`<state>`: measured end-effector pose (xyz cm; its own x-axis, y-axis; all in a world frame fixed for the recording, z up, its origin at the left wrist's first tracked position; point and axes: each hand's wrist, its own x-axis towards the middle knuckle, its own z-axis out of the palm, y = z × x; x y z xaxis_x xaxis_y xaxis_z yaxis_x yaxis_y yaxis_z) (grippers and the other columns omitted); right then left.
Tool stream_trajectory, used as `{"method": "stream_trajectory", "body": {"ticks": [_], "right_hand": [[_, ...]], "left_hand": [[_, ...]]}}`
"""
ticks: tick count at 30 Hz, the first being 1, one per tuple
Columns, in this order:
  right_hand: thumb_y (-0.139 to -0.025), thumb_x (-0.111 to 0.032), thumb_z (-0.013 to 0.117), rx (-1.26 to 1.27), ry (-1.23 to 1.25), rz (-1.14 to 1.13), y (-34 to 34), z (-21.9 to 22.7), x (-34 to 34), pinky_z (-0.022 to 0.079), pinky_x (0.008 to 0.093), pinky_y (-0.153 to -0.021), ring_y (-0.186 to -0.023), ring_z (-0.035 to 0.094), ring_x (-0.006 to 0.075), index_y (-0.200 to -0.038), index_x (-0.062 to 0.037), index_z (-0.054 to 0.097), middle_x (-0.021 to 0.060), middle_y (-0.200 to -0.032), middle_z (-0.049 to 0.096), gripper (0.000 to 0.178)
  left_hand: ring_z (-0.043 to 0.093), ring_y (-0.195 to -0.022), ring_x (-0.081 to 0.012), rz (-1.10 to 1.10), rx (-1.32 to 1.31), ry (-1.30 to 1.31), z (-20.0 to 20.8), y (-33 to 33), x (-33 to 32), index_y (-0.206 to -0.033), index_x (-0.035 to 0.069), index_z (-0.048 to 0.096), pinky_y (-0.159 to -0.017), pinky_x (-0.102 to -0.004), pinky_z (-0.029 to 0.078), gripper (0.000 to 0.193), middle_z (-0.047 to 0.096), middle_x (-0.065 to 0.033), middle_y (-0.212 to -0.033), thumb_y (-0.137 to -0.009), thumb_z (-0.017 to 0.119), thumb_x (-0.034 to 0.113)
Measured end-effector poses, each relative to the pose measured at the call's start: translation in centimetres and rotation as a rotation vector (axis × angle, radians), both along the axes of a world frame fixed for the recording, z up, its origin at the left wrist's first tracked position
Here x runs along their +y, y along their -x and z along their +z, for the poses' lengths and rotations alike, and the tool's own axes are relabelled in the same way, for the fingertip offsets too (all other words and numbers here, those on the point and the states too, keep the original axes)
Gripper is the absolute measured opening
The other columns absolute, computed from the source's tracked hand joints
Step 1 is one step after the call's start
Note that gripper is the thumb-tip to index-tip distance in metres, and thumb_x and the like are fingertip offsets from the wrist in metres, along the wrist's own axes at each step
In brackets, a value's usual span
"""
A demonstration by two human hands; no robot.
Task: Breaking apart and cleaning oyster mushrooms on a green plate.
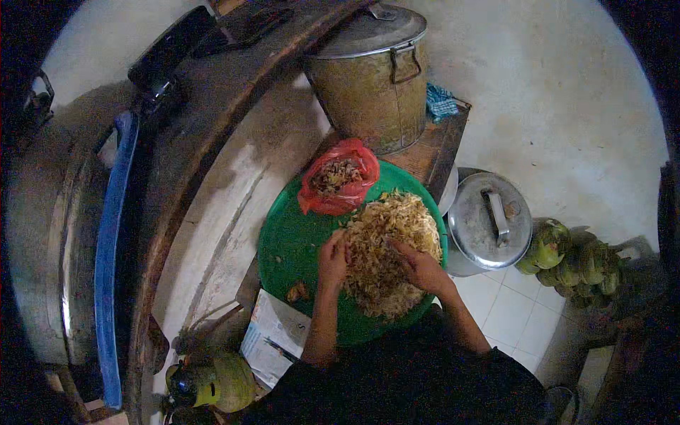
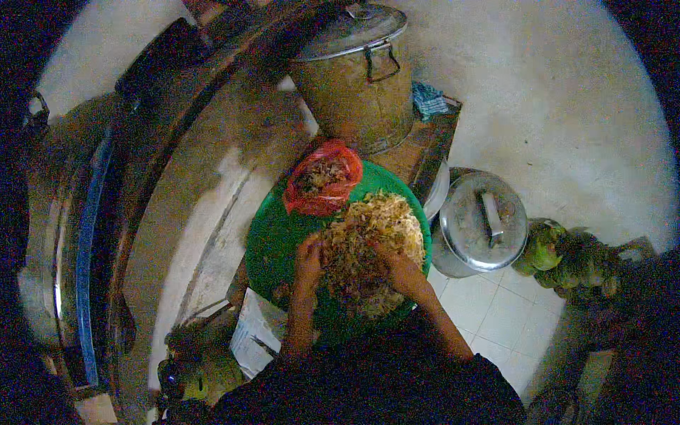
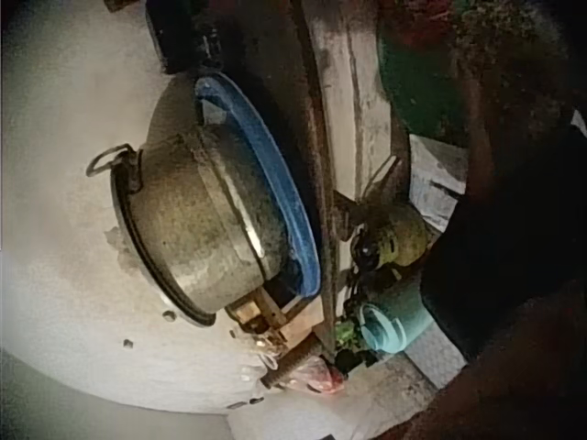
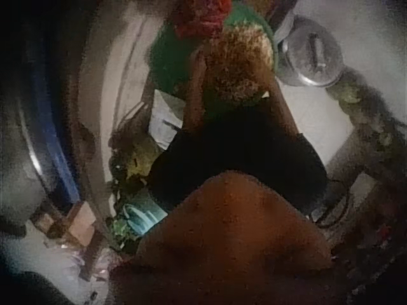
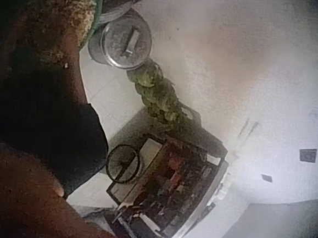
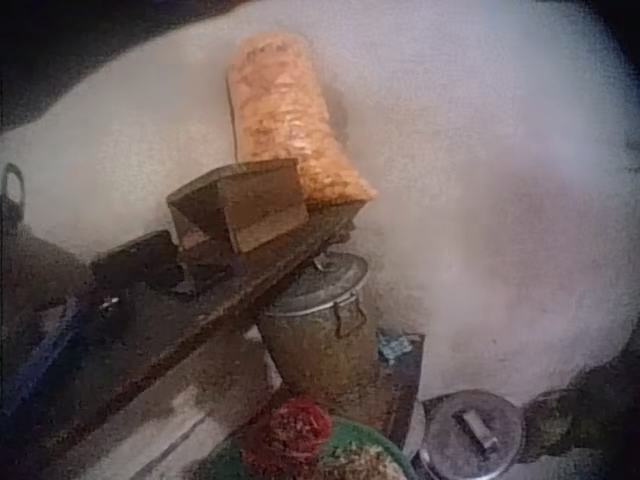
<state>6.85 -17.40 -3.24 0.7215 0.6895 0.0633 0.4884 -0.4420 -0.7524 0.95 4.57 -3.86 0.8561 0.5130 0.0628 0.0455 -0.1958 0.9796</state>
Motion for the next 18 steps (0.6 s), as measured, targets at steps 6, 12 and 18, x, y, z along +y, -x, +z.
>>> {"method": "stream_trajectory", "body": {"ticks": [6, 12, 18], "right_hand": [[-0.085, -0.013, 0.051, 0.177, -0.182, -0.230, 1.3, -0.2, -0.7, 0.044, 0.0427, -0.072, -0.086, 0.056, 0.0400, -0.118, -0.0083, 0.037, 0.0228, -0.088, 0.057, 0.036], [-0.086, -0.014, 0.050, 0.222, -0.086, -0.139, 0.8, 0.3, -1.5, 0.038, 0.0397, -0.092, -0.110, 0.048, 0.0379, -0.134, -0.0059, 0.027, 0.0264, -0.118, 0.049, 0.054], [-0.090, -0.015, 0.045, 0.079, -0.157, -0.348, -0.1, -5.1, -2.7, 0.046, 0.0369, -0.062, -0.063, 0.056, 0.0245, -0.131, -0.0065, 0.034, 0.0144, -0.076, 0.059, 0.043]], "left_hand": [[0.053, -0.077, -0.0161, 0.135, 0.051, -0.166, 4.5, -8.0, 4.3, -0.121, 0.003, 0.049, -0.069, -0.0310, 0.044, 0.035, 0.056, -0.0092, -0.093, -0.087, 0.043, 0.007], [0.054, -0.088, -0.0369, 0.104, -0.202, -0.977, -0.2, -12.6, 4.1, -0.107, 0.000, 0.054, -0.075, -0.0416, 0.044, 0.035, 0.055, -0.0204, -0.094, -0.076, 0.058, 0.015], [0.055, -0.076, -0.0360, -0.300, 0.155, -0.818, -4.3, -8.8, -4.0, -0.093, 0.000, 0.061, -0.070, -0.0409, 0.045, 0.022, 0.058, -0.0174, -0.082, -0.082, 0.056, 0.019]]}}
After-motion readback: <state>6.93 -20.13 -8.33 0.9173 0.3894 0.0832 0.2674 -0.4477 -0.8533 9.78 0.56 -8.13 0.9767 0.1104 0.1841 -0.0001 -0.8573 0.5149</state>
